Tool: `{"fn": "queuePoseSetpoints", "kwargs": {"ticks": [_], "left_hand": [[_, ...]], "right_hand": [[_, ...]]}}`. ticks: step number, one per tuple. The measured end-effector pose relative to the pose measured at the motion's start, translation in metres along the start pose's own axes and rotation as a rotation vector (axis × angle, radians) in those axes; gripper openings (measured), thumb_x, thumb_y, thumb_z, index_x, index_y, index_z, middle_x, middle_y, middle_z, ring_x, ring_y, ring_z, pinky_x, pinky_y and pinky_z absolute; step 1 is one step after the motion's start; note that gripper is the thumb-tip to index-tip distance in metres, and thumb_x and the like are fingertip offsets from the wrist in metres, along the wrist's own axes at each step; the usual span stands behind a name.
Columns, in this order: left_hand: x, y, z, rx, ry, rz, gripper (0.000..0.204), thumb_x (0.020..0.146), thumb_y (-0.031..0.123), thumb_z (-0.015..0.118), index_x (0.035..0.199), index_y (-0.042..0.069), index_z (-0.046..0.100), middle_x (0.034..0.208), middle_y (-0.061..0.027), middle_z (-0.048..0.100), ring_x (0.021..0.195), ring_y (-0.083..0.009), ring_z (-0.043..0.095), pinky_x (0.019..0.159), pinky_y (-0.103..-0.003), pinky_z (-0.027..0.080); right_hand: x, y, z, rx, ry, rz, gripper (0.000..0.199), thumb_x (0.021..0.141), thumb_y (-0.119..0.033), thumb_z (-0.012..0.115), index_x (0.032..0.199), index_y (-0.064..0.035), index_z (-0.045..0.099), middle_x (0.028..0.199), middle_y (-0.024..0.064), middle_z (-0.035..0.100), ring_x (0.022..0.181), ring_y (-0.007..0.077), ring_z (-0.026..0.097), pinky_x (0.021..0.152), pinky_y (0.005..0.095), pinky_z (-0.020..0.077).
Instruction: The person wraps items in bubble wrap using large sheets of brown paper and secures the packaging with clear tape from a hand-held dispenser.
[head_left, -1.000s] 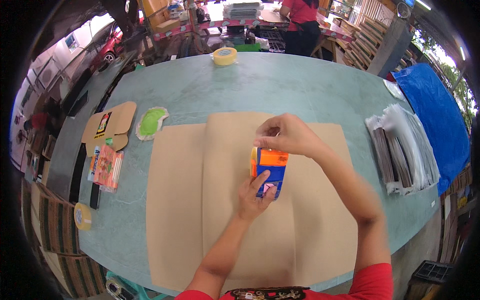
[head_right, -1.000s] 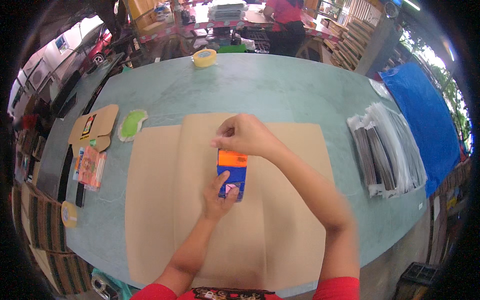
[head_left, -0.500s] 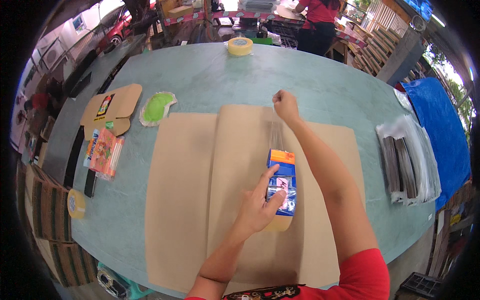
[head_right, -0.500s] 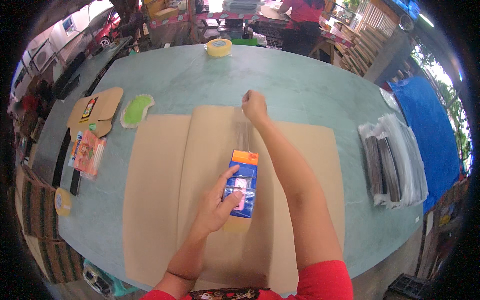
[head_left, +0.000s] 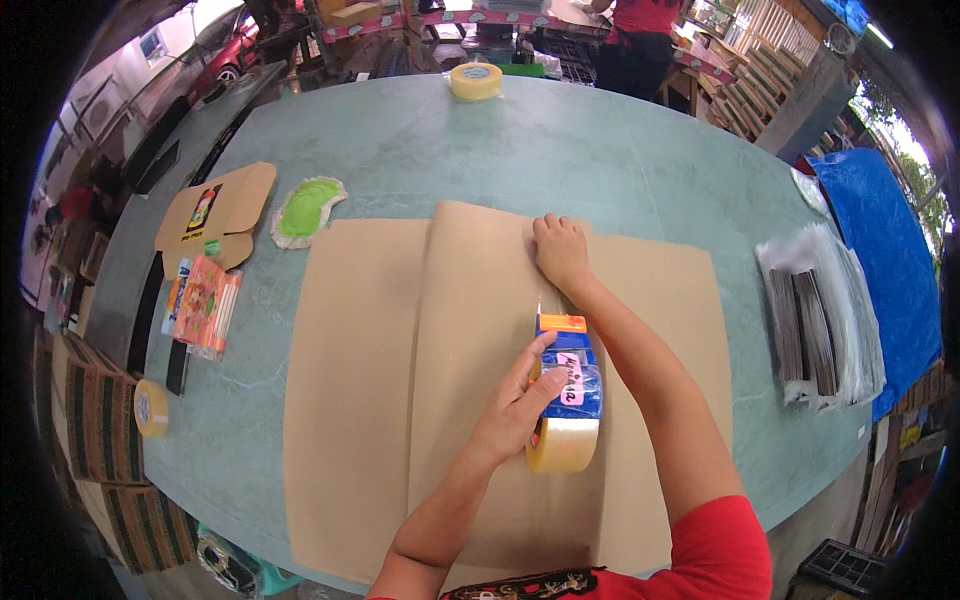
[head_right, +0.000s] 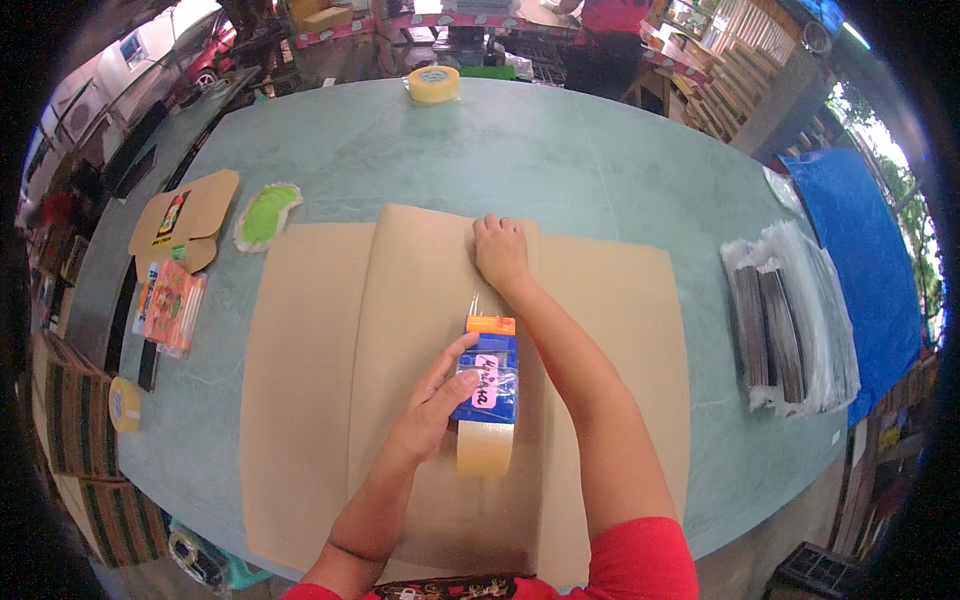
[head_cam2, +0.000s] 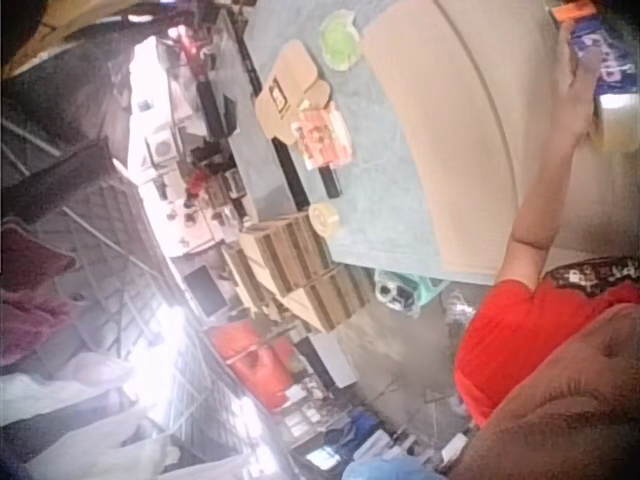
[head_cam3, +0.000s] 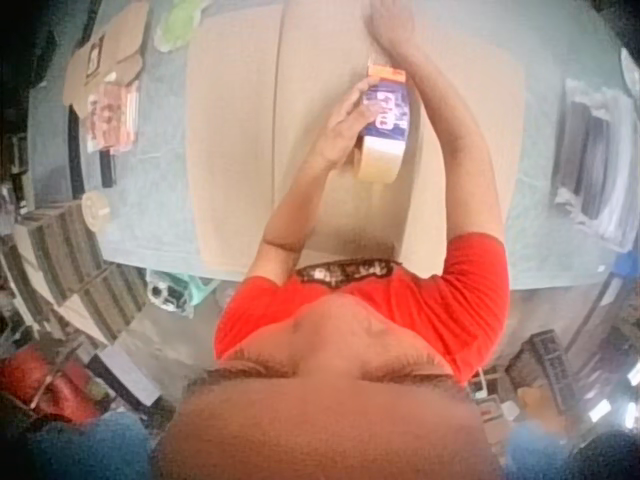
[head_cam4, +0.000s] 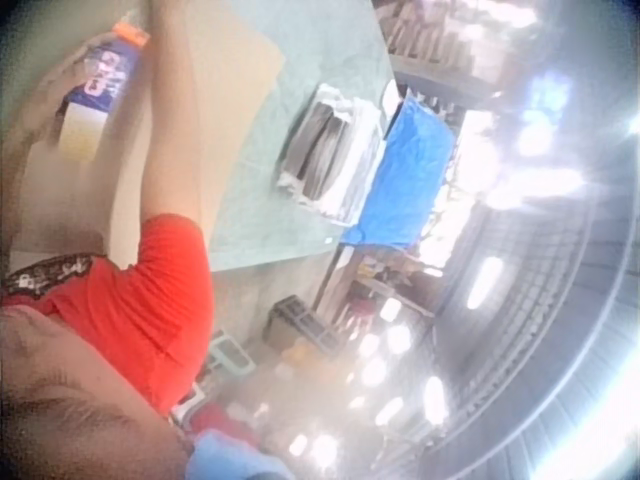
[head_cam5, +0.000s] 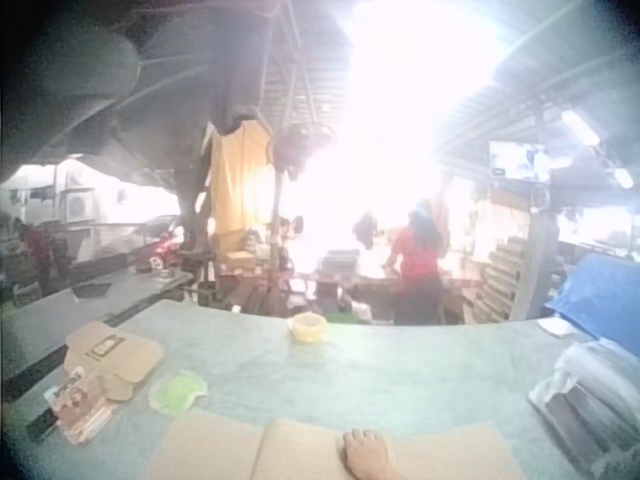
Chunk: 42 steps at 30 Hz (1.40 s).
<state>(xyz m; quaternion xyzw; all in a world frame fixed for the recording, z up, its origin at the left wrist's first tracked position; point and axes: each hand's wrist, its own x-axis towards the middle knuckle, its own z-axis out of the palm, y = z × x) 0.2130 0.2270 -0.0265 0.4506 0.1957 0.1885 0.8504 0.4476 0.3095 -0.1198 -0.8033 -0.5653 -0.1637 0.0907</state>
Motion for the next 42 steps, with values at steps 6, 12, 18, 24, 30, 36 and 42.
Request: {"fn": "queuePoseSetpoints", "kwargs": {"ticks": [6,12,18,24,30,36,42], "left_hand": [[0.001,-0.002,0.0,0.101,0.019,0.01,0.055,0.087,0.024,0.05,0.13,-0.001,0.027,0.104,-0.009,0.052,0.09,-0.0107,0.052,0.08,-0.025,0.042],[0.002,-0.001,-0.001,0.138,0.039,0.036,0.053,0.086,0.027,0.05,0.128,0.0,0.031,0.103,-0.0091,0.053,0.09,-0.0114,0.052,0.08,-0.025,0.042],[0.001,0.0,0.0,0.13,0.047,-0.002,0.053,0.086,0.027,0.049,0.128,0.0,0.031,0.103,-0.0088,0.053,0.088,-0.0115,0.053,0.08,-0.025,0.042],[0.001,-0.004,0.004,0.044,0.045,0.029,0.049,0.087,0.026,0.048,0.127,0.001,0.032,0.101,-0.0075,0.053,0.086,-0.0098,0.052,0.078,-0.024,0.042],[-0.004,-0.002,0.008,0.034,0.137,-0.051,0.041,0.088,0.021,0.045,0.124,0.004,0.035,0.099,-0.0053,0.053,0.083,-0.0085,0.051,0.076,-0.022,0.042],[-0.142,-0.012,0.017,0.257,0.167,-0.097,0.045,0.084,0.02,0.053,0.122,0.004,0.035,0.106,-0.0078,0.048,0.094,-0.0115,0.048,0.083,-0.028,0.04],[-0.196,-0.033,0.044,0.296,0.253,-0.346,0.049,0.082,0.017,0.058,0.124,0.004,0.035,0.1,-0.008,0.055,0.083,-0.0106,0.055,0.073,-0.025,0.046]], "right_hand": [[0.015,0.043,-0.004,0.471,-0.237,0.468,0.051,0.058,-0.029,0.077,0.094,0.0017,0.056,0.091,0.0153,0.061,0.085,0.0278,0.058,0.07,0.0372,0.0452],[0.036,0.041,-0.004,1.021,-0.368,0.859,0.036,0.068,-0.01,0.066,0.097,0.0064,0.053,0.082,0.0183,0.06,0.064,0.023,0.061,0.055,0.0337,0.0499],[0.014,0.025,-0.002,1.037,-0.503,0.526,0.046,0.08,-0.018,0.048,0.12,0.0023,0.04,0.107,0.0202,0.055,0.091,0.0271,0.057,0.078,0.044,0.0444],[-0.035,-0.013,-0.025,0.473,-0.495,-0.01,0.066,0.084,-0.051,0.03,0.131,-0.0042,0.028,0.135,0.0134,0.03,0.128,0.0246,0.023,0.104,0.043,0.0171],[-0.038,-0.015,-0.025,0.361,-0.409,-0.006,0.07,0.084,-0.055,0.027,0.131,-0.0034,0.028,0.137,0.0129,0.028,0.128,0.0247,0.022,0.104,0.0426,0.0161],[-0.036,-0.023,-0.021,0.333,-0.345,-0.025,0.071,0.084,-0.056,0.026,0.131,-0.0025,0.028,0.136,0.0134,0.029,0.128,0.0255,0.023,0.104,0.0429,0.0172],[-0.041,-0.024,-0.026,0.183,-0.048,-0.071,0.072,0.084,-0.053,0.032,0.132,0.0015,0.023,0.139,0.0165,0.02,0.13,0.029,0.015,0.105,0.0437,0.0118]]}}
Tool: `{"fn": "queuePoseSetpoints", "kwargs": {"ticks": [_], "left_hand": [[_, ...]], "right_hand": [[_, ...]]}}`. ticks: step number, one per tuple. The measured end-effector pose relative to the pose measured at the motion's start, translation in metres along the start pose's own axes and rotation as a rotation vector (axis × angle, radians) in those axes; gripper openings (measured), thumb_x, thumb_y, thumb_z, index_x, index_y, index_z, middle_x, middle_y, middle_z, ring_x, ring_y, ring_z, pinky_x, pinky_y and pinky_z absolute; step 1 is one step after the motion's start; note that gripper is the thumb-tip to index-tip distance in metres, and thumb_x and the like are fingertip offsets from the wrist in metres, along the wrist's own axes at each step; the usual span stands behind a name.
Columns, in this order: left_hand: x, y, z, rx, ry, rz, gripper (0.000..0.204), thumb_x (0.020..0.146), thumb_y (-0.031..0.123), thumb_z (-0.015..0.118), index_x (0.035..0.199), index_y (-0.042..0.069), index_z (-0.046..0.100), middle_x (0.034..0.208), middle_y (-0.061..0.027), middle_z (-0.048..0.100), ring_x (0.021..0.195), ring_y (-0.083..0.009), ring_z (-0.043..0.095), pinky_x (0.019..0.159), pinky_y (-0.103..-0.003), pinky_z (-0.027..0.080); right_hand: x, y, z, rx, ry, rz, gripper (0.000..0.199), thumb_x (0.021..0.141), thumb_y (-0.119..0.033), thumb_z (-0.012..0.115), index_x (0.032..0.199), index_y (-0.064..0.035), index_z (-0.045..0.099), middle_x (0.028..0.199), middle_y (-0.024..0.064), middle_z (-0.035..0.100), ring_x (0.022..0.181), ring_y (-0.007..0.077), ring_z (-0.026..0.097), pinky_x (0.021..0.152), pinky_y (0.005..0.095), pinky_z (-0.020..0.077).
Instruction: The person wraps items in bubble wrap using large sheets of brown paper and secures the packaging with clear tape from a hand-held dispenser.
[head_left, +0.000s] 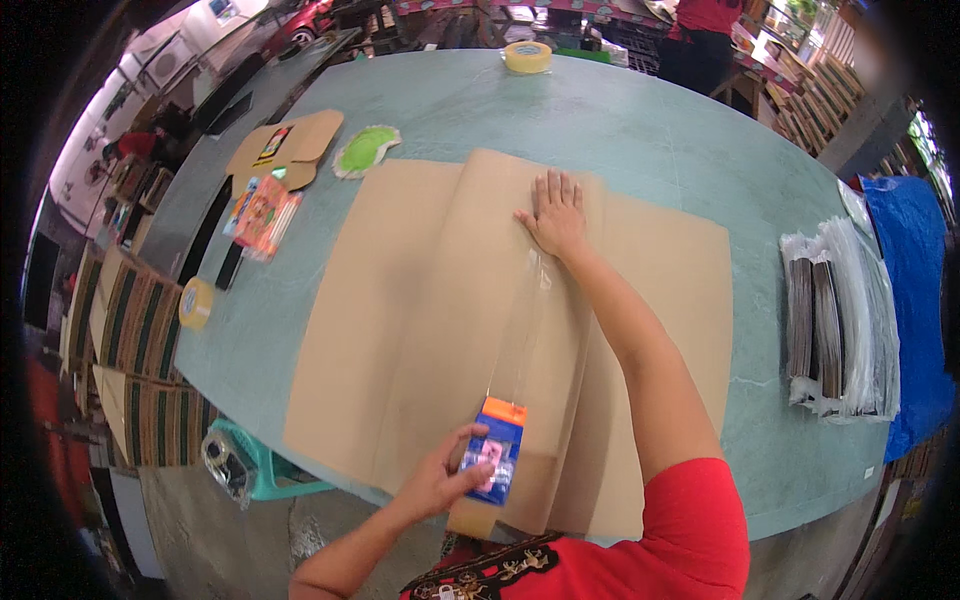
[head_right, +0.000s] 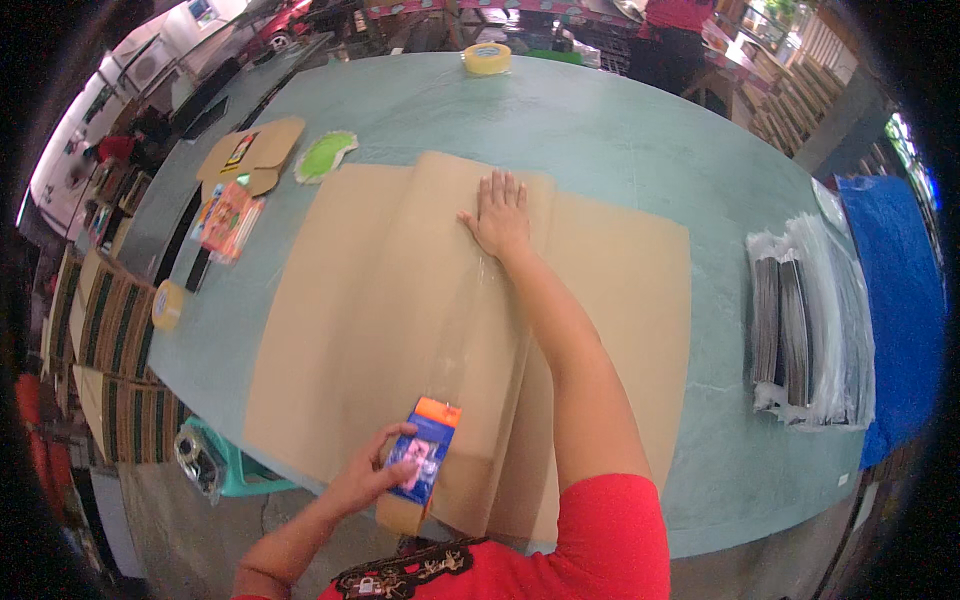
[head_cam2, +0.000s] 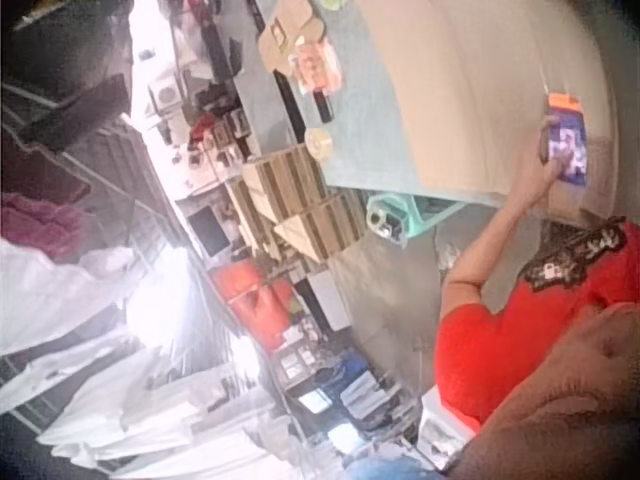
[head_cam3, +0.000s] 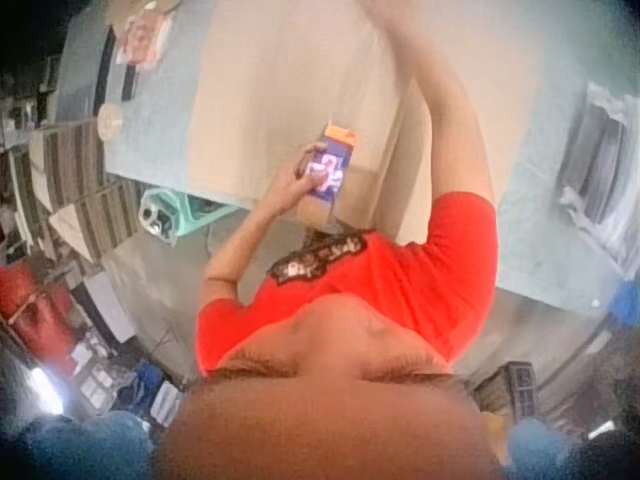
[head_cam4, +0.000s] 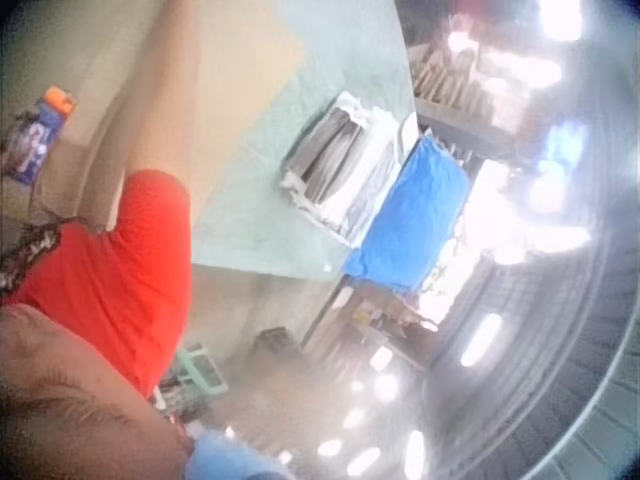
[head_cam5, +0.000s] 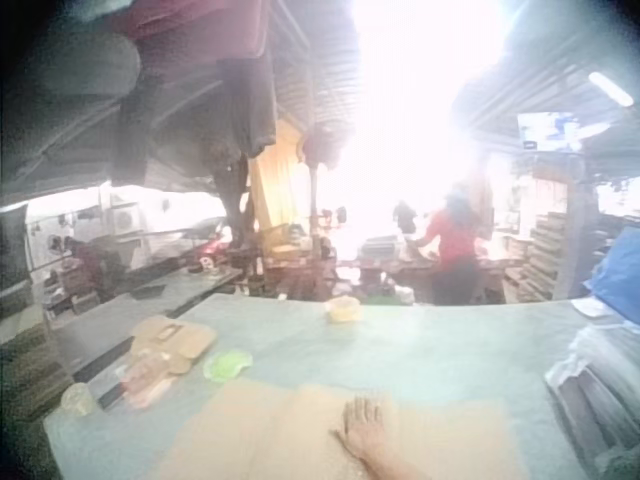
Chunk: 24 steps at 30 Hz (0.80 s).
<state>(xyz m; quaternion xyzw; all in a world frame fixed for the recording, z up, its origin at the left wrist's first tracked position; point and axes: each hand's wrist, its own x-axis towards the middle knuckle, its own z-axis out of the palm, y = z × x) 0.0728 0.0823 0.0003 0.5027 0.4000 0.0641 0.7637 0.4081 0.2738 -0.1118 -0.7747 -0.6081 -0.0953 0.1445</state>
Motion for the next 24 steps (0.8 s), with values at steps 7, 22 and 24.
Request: {"fn": "queuePoseSetpoints", "kwargs": {"ticks": [7,22,24], "left_hand": [[-0.012,-0.015,0.008,-0.04,0.118,0.051,0.051,0.082,0.013,0.052,0.128,0.002,0.033,0.101,-0.0103,0.056,0.089,-0.0127,0.053,0.079,-0.025,0.043],[0.041,-0.018,-0.029,1.289,-0.481,-0.371,0.029,0.084,0.03,0.047,0.097,0.005,0.055,0.089,-0.013,0.058,0.088,-0.025,0.055,0.074,-0.036,0.043],[0.067,0.006,-0.008,1.265,-0.503,-0.654,0.035,0.081,0.036,0.048,0.083,0.002,0.057,0.087,-0.0141,0.058,0.084,-0.026,0.056,0.074,-0.037,0.043]], "right_hand": [[-0.132,-0.107,-0.04,0.172,-0.277,-0.107,0.088,0.08,-0.06,0.036,0.131,0.0078,0.014,0.137,0.0272,0.011,0.13,0.037,0.006,0.105,0.0439,0.0062],[-0.129,-0.104,-0.041,0.218,-0.182,-0.066,0.092,0.075,-0.063,0.041,0.132,0.0047,0.018,0.138,0.0274,0.012,0.128,0.0425,0.005,0.103,0.0486,0.0039],[-0.129,-0.103,-0.04,0.236,-0.176,-0.074,0.091,0.075,-0.062,0.042,0.132,0.0049,0.018,0.137,0.0279,0.012,0.128,0.0425,0.004,0.104,0.0484,0.0038]]}}
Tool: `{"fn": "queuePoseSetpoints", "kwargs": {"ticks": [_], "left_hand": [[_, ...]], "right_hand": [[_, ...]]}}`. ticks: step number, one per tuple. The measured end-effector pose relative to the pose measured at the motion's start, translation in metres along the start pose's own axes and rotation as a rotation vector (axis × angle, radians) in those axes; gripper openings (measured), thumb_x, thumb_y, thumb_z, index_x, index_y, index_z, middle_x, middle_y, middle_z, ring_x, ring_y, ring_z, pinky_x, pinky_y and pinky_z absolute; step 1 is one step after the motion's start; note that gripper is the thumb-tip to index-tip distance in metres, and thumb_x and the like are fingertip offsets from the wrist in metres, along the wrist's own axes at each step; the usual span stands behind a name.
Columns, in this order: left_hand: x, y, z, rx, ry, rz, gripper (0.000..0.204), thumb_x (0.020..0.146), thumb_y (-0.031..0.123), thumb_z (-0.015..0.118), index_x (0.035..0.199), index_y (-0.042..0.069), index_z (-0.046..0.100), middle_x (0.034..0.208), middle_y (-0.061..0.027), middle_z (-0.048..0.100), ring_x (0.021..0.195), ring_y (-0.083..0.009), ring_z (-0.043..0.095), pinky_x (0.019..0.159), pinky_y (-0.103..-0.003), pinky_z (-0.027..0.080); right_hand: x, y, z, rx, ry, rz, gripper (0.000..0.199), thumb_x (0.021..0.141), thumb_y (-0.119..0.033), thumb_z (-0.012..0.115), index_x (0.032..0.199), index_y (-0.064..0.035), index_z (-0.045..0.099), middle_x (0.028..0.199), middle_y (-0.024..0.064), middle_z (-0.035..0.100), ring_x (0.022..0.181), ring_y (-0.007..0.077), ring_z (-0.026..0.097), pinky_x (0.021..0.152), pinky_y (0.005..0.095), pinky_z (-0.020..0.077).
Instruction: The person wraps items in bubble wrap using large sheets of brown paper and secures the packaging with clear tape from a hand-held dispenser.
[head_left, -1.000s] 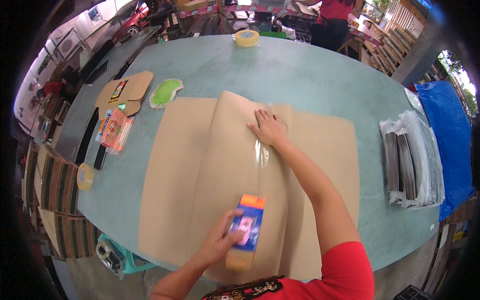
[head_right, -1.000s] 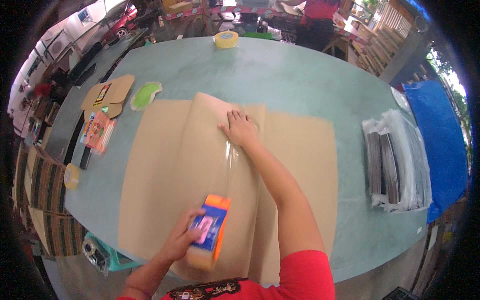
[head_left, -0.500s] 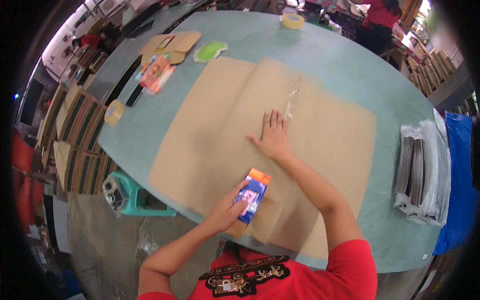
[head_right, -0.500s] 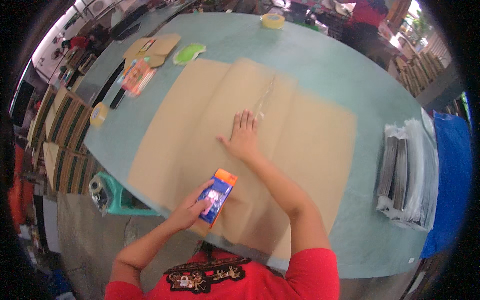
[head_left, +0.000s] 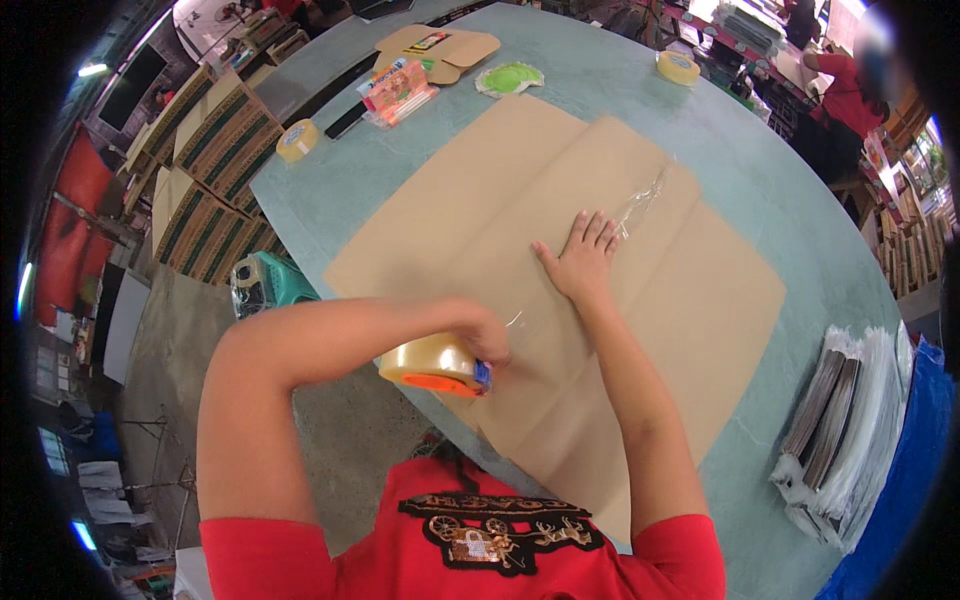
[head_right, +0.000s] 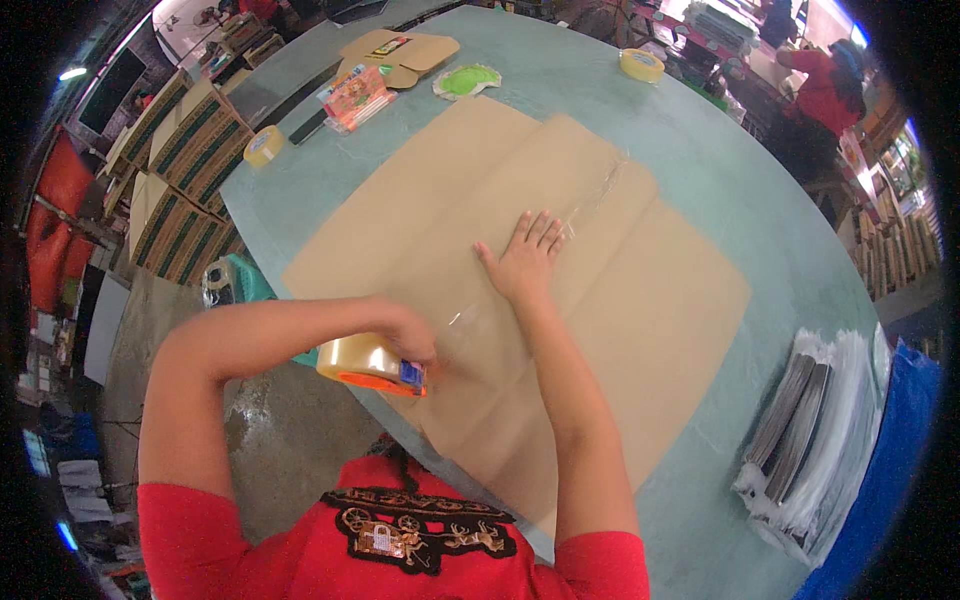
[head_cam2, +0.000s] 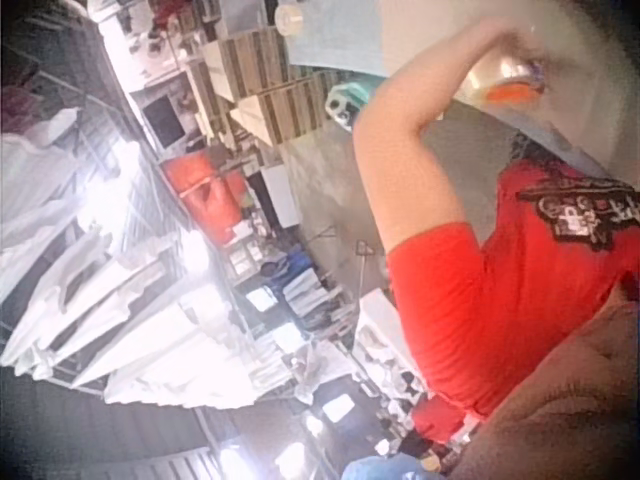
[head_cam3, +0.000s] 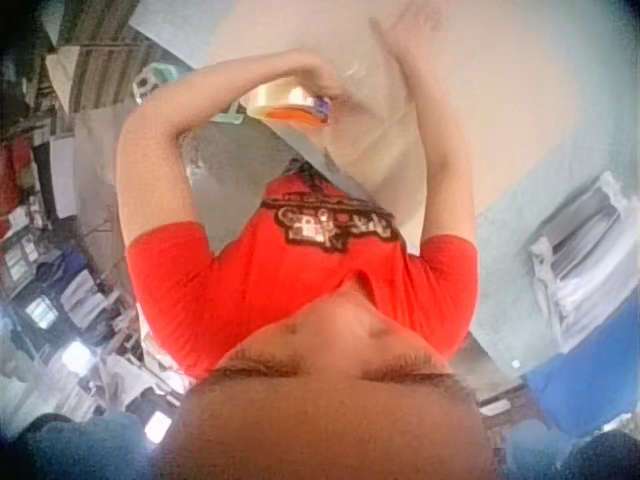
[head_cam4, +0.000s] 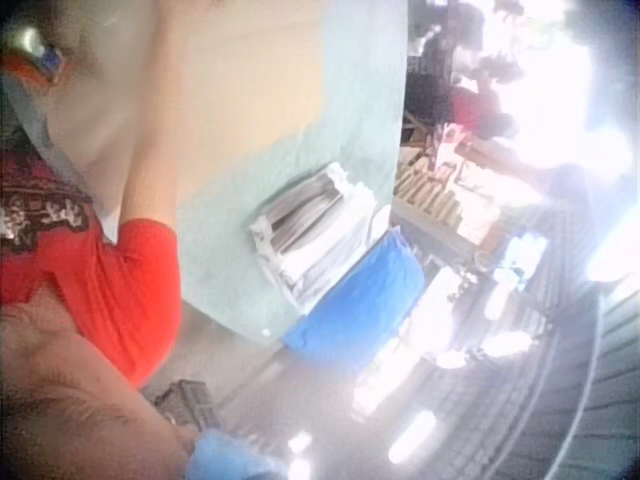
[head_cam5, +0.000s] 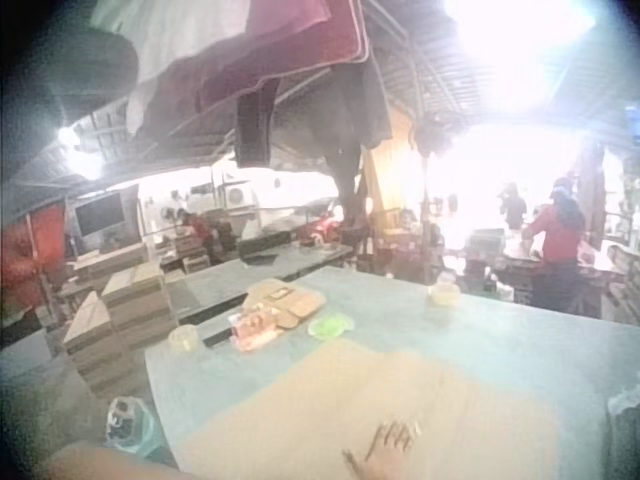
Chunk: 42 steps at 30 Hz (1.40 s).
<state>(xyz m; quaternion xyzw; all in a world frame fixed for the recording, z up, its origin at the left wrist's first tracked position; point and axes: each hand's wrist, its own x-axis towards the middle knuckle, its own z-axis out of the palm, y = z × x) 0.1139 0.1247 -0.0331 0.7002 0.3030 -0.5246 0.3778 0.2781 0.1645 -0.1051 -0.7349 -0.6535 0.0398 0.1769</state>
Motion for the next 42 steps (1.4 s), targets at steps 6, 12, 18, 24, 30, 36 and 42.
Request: {"fn": "queuePoseSetpoints", "kwargs": {"ticks": [6,12,18,24,30,36,42], "left_hand": [[-0.052,-0.02,0.024,-0.011,-0.104,-0.074,0.038,0.078,0.039,0.051,0.086,0.003,0.058,0.09,-0.0146,0.059,0.085,-0.0268,0.057,0.078,-0.038,0.043],[-0.135,-0.08,0.033,0.025,0.284,-0.448,0.038,0.078,0.038,0.053,0.098,0.006,0.058,0.095,-0.0142,0.059,0.09,-0.0268,0.057,0.082,-0.039,0.043],[-0.064,-0.182,0.065,-0.261,1.319,-0.491,0.057,0.077,0.022,0.058,0.129,0.015,0.034,0.117,-0.0248,0.044,0.104,-0.0381,0.047,0.088,-0.042,0.039],[-0.007,-0.144,0.177,-0.114,1.824,-0.225,0.044,0.077,0.016,0.057,0.115,-0.002,0.043,0.11,-0.0252,0.044,0.103,-0.0405,0.041,0.088,-0.045,0.033],[0.026,0.016,0.219,-0.145,1.435,0.304,0.068,0.062,0.046,0.067,0.11,0.002,0.05,0.108,-0.0182,0.049,0.105,-0.0366,0.043,0.093,-0.049,0.028],[0.112,0.04,0.198,-0.263,1.544,0.419,0.038,0.076,0.025,0.055,0.108,0.005,0.054,0.108,-0.019,0.052,0.103,-0.0339,0.047,0.089,-0.045,0.034],[0.131,-0.018,0.162,-0.057,1.509,0.415,0.032,0.078,0.02,0.053,0.106,0.005,0.055,0.104,-0.0183,0.054,0.101,-0.0319,0.049,0.088,-0.042,0.036]], "right_hand": [[-0.001,0.011,-0.006,0.018,0.026,0.01,0.09,0.076,-0.06,0.041,0.131,0.0064,0.018,0.137,0.0285,0.014,0.128,0.0429,0.006,0.104,0.048,0.0049],[-0.01,0.002,0.0,0.034,0.024,-0.007,0.087,0.077,-0.057,0.042,0.131,0.0067,0.019,0.138,0.0249,0.015,0.129,0.0376,0.008,0.105,0.0449,0.0065],[-0.103,-0.06,-0.004,0.037,-0.148,-0.398,0.083,0.078,-0.057,0.038,0.131,0.0048,0.021,0.138,0.0205,0.018,0.129,0.0329,0.014,0.104,0.0449,0.0099],[-0.155,-0.057,-0.051,0.305,-0.685,-0.671,0.057,0.081,-0.04,0.049,0.121,-0.0003,0.042,0.125,0.0172,0.041,0.115,0.0293,0.039,0.096,0.0407,0.0298],[-0.074,0.012,-0.025,0.199,0.004,-0.067,0.051,0.085,-0.034,0.044,0.125,-0.0027,0.038,0.129,0.015,0.037,0.123,0.0286,0.03,0.101,0.0397,0.0225],[-0.068,0.003,-0.011,0.015,0.024,-0.017,0.063,0.085,-0.045,0.036,0.131,-0.0026,0.028,0.138,0.0135,0.024,0.129,0.0273,0.017,0.105,0.0399,0.0129],[-0.075,0.018,-0.015,0.1,0.144,-0.069,0.05,0.084,-0.036,0.043,0.12,-0.0012,0.041,0.129,0.0157,0.035,0.122,0.0294,0.029,0.1,0.0401,0.0223]]}}
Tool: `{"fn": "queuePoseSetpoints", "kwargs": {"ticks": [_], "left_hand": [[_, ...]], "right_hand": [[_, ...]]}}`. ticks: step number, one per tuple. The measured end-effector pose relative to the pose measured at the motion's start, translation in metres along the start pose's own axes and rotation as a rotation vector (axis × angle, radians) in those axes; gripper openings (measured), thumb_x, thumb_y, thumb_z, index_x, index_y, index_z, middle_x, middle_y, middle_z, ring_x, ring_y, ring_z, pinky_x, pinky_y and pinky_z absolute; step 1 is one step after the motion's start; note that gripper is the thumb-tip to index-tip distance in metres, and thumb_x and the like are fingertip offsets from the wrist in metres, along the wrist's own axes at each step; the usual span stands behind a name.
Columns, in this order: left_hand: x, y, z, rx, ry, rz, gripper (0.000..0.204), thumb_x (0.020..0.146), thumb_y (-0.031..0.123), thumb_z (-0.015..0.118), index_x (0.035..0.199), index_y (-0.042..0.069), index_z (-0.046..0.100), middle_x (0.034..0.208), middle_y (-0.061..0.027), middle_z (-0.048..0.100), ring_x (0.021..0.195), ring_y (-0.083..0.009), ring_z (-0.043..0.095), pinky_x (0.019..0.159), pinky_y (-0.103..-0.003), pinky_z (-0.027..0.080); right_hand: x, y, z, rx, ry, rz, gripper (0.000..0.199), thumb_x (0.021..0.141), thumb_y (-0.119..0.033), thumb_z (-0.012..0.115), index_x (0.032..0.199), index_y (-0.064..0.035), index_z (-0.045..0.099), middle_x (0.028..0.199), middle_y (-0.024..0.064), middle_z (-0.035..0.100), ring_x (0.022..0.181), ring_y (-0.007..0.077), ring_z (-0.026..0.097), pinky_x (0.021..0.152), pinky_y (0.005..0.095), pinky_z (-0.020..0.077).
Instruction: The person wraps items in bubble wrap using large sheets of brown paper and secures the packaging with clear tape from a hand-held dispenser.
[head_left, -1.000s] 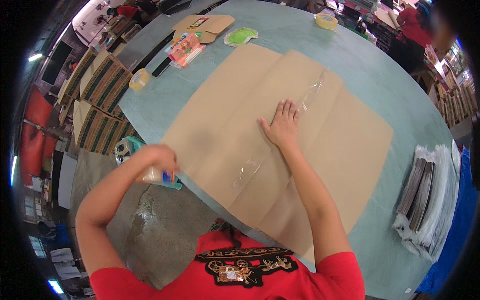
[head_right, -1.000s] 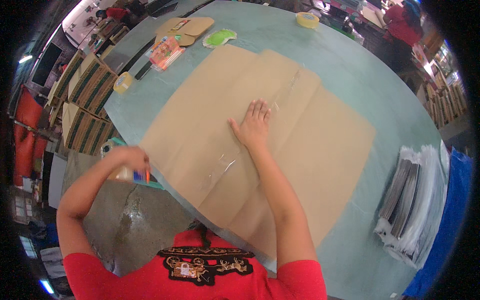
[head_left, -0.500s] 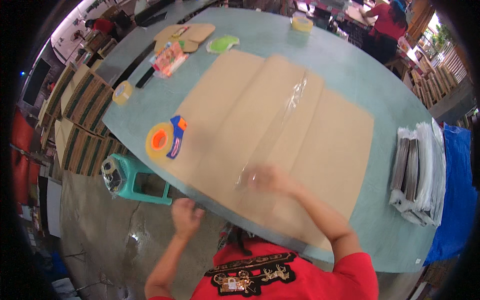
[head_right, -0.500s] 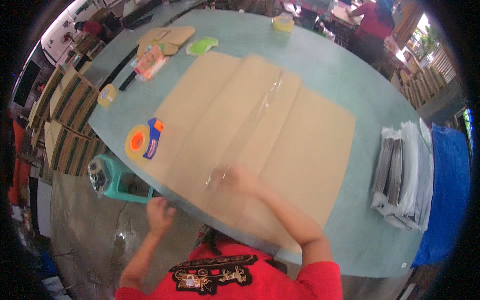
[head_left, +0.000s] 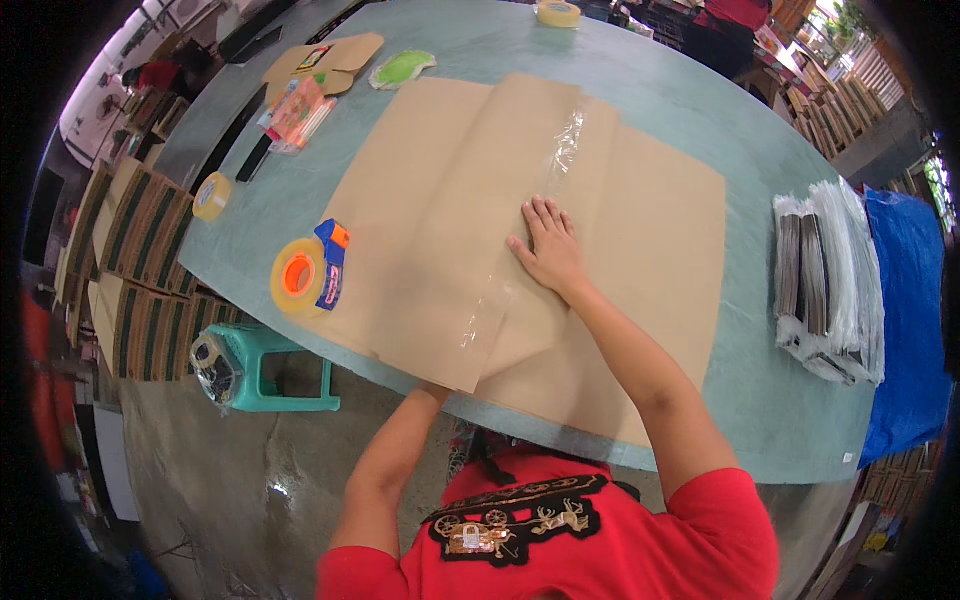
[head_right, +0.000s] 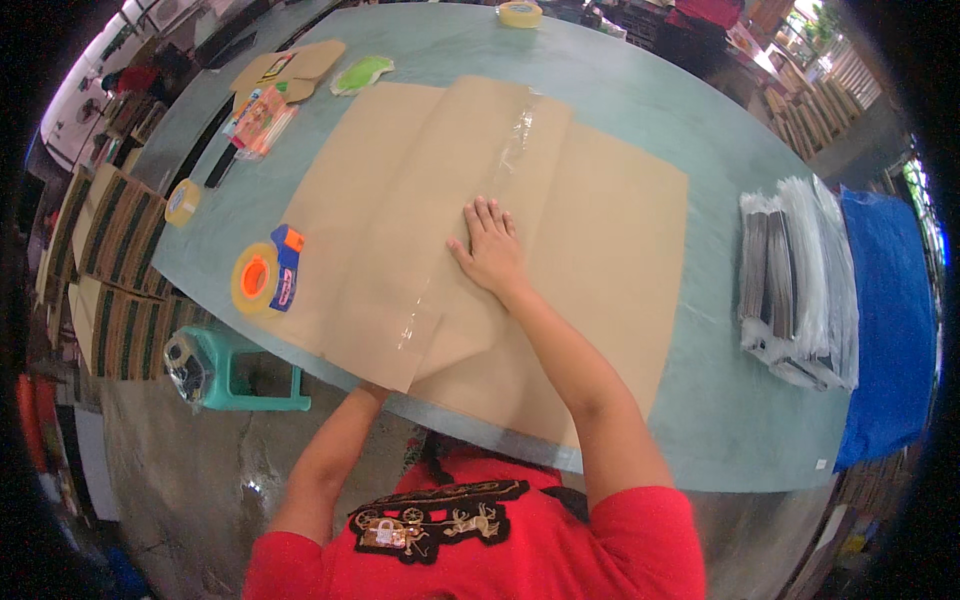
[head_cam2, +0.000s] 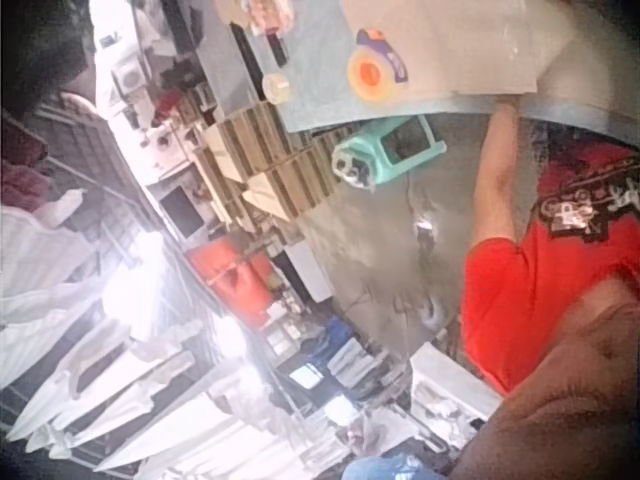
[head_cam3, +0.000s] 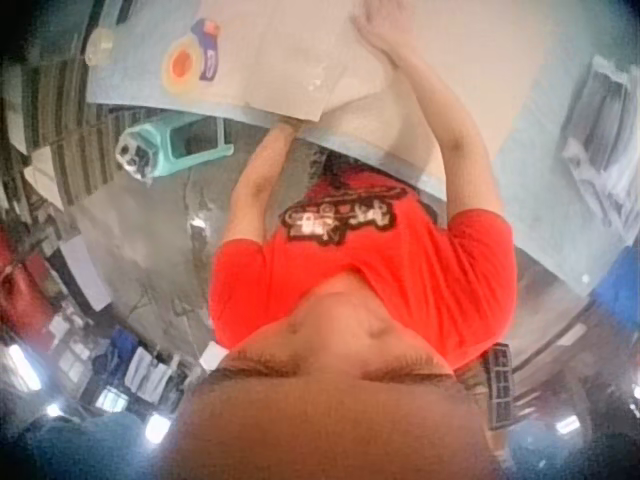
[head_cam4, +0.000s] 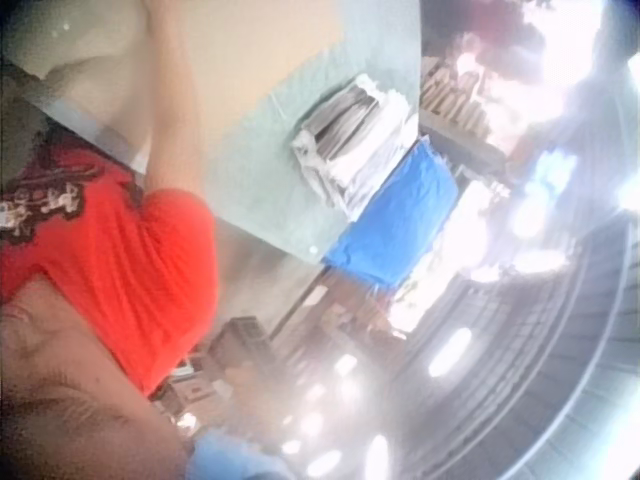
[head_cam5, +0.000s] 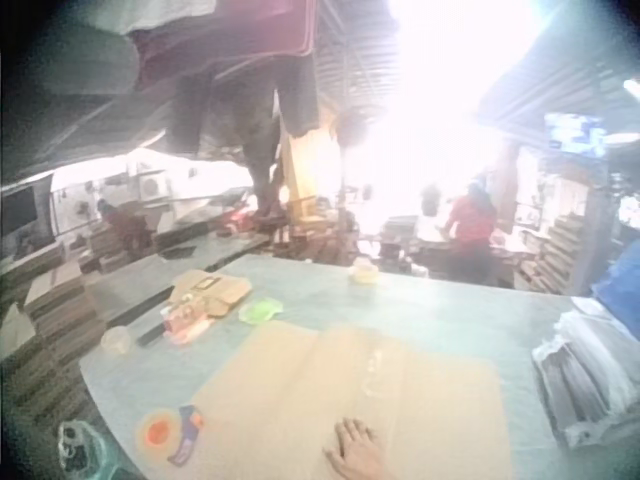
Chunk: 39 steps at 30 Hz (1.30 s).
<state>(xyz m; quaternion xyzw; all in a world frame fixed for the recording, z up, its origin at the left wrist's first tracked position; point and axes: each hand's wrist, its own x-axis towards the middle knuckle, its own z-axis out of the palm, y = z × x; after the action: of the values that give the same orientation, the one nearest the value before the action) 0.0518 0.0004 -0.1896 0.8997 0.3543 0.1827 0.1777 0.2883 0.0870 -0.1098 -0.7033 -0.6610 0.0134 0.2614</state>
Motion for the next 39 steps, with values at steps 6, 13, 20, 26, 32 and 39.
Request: {"fn": "queuePoseSetpoints", "kwargs": {"ticks": [6,13,20,26,32,39], "left_hand": [[0.007,-0.039,-0.016,0.048,-0.177,-0.029,0.032,0.078,0.019,0.053,0.106,0.004,0.055,0.102,-0.0176,0.055,0.099,-0.031,0.051,0.087,-0.041,0.038],[-0.002,-0.071,-0.039,-0.043,-0.602,0.046,0.031,0.078,0.017,0.053,0.106,0.003,0.054,0.099,-0.0167,0.057,0.097,-0.03,0.052,0.085,-0.04,0.04],[0.042,-0.054,-0.206,-0.47,-1.221,0.25,0.025,0.081,0.013,0.05,0.101,0.0,0.055,0.09,-0.0154,0.061,0.08,-0.0219,0.059,0.072,-0.032,0.047],[0.128,-0.088,-0.212,-0.202,-0.473,0.352,0.035,0.076,0.019,0.059,0.108,0.004,0.053,0.099,-0.0138,0.057,0.085,-0.0236,0.057,0.077,-0.033,0.045],[0.078,-0.068,-0.186,0.034,-0.505,0.859,0.043,0.063,0.026,0.067,0.098,0.007,0.051,0.092,-0.0136,0.052,0.095,-0.0265,0.05,0.082,-0.039,0.039],[0.071,-0.086,-0.185,-0.233,-0.559,0.755,0.03,0.063,0.018,0.064,0.086,0.004,0.051,0.078,-0.013,0.051,0.077,-0.0298,0.053,0.066,-0.039,0.045]], "right_hand": [[-0.146,-0.013,-0.044,0.39,-0.305,0.083,0.015,0.078,-0.014,0.054,0.081,0.0001,0.054,0.086,0.0177,0.052,0.081,0.0318,0.051,0.072,0.0393,0.0409],[-0.165,-0.09,-0.012,0.119,-0.14,0.006,0.028,0.076,-0.021,0.053,0.094,-0.0003,0.056,0.097,0.0156,0.054,0.103,0.0293,0.046,0.097,0.0439,0.0265],[-0.17,-0.141,0.003,-0.154,-0.136,0.293,0.044,0.076,-0.031,0.053,0.109,-0.0023,0.052,0.112,0.0175,0.049,0.114,0.0315,0.039,0.102,0.0453,0.0208],[-0.157,-0.2,0.025,-0.006,0.129,0.379,0.042,0.069,-0.027,0.061,0.105,-0.0061,0.056,0.112,0.0167,0.049,0.111,0.0348,0.04,0.096,0.0465,0.0278],[-0.171,-0.187,0.035,0.162,0.222,0.445,0.03,0.065,-0.007,0.065,0.095,-0.0047,0.058,0.098,0.016,0.055,0.091,0.0346,0.049,0.074,0.0424,0.0421],[-0.178,-0.201,0.041,0.086,0.423,0.577,0.024,0.067,-0.008,0.065,0.09,-0.0031,0.058,0.079,0.0143,0.055,0.073,0.0326,0.052,0.065,0.0392,0.0429]]}}
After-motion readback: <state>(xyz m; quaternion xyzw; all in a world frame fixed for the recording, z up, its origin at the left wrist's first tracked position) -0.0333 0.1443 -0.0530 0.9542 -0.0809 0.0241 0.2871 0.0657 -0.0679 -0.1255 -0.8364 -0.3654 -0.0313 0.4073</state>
